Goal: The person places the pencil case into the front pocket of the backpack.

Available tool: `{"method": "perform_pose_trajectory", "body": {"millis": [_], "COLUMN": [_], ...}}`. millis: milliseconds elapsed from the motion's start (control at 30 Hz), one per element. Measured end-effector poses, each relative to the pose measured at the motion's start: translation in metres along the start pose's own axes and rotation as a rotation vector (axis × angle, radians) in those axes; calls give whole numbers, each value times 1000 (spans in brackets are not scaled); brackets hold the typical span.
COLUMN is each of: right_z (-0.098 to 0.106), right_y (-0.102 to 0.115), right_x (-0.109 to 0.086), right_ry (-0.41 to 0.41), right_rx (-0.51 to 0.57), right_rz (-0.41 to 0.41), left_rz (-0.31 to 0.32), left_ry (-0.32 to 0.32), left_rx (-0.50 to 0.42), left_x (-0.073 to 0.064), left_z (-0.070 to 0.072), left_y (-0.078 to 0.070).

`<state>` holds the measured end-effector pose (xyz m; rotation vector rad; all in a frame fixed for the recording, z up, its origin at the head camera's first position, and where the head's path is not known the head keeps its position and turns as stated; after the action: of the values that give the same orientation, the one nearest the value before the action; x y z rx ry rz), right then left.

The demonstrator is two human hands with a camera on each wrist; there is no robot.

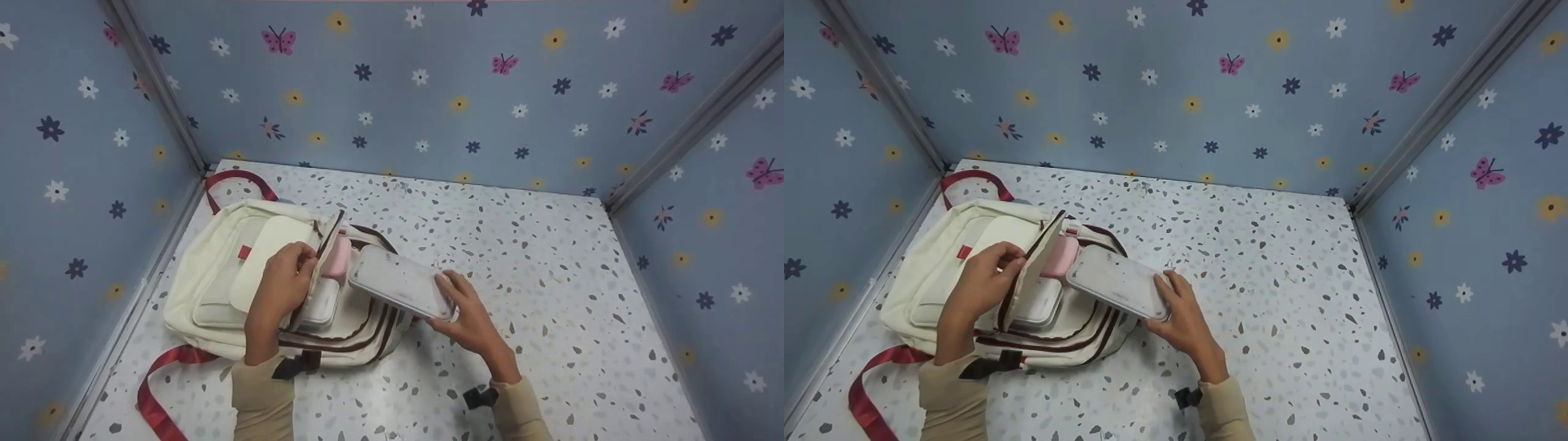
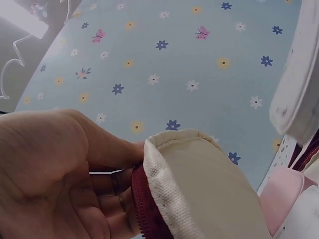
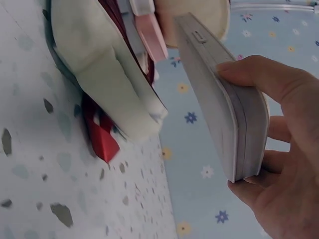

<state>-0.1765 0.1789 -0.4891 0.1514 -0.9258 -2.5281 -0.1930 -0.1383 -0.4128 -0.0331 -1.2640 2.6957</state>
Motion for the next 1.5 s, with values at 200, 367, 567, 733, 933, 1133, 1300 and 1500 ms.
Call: {"method": "perform_pose_trajectory", "body": {"millis": [200,367,567,733,933,1133,1300,1500], "right_z": [-23,-34,-41,-47,-59,-75,-81,-72], "right_y": [13,26,37,45,57,65,65,64], "right_x": [14,27,42,54,74,93,93,76], "right_ry": [59,86,105,134,154,154,115,43], "right_rx": [-11,-49,-91,-101,-137,-144,-117,-19], "right_rz": [50,103,132,131,142,189,198,110], "left_rz": [-31,-60,-85,-103,-137,-121,-110,-101], "left_ry": [8,7,9,18,20,27,25,18], "left_rx": [11,17,20,21,30,21,21,11], "left_x": [0,-1,-1,0,1,0,0,1], "left_z": [-4,-6,-9,-13,-17,-17,-16,-13], "left_y": [-2,-6,-13,-18,-22,-20,-19,-19]}}
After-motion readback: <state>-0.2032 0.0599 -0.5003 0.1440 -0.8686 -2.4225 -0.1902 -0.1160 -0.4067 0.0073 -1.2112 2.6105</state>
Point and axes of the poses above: each hand's wrist, its own x-axis towards the middle knuckle, its own z-axis out of the back of the hand, y = z × x, the point moved 7 cm from there along x, towards the middle knuckle, and after that the axes turned 12 degrees about y, right-handed, at the moved point
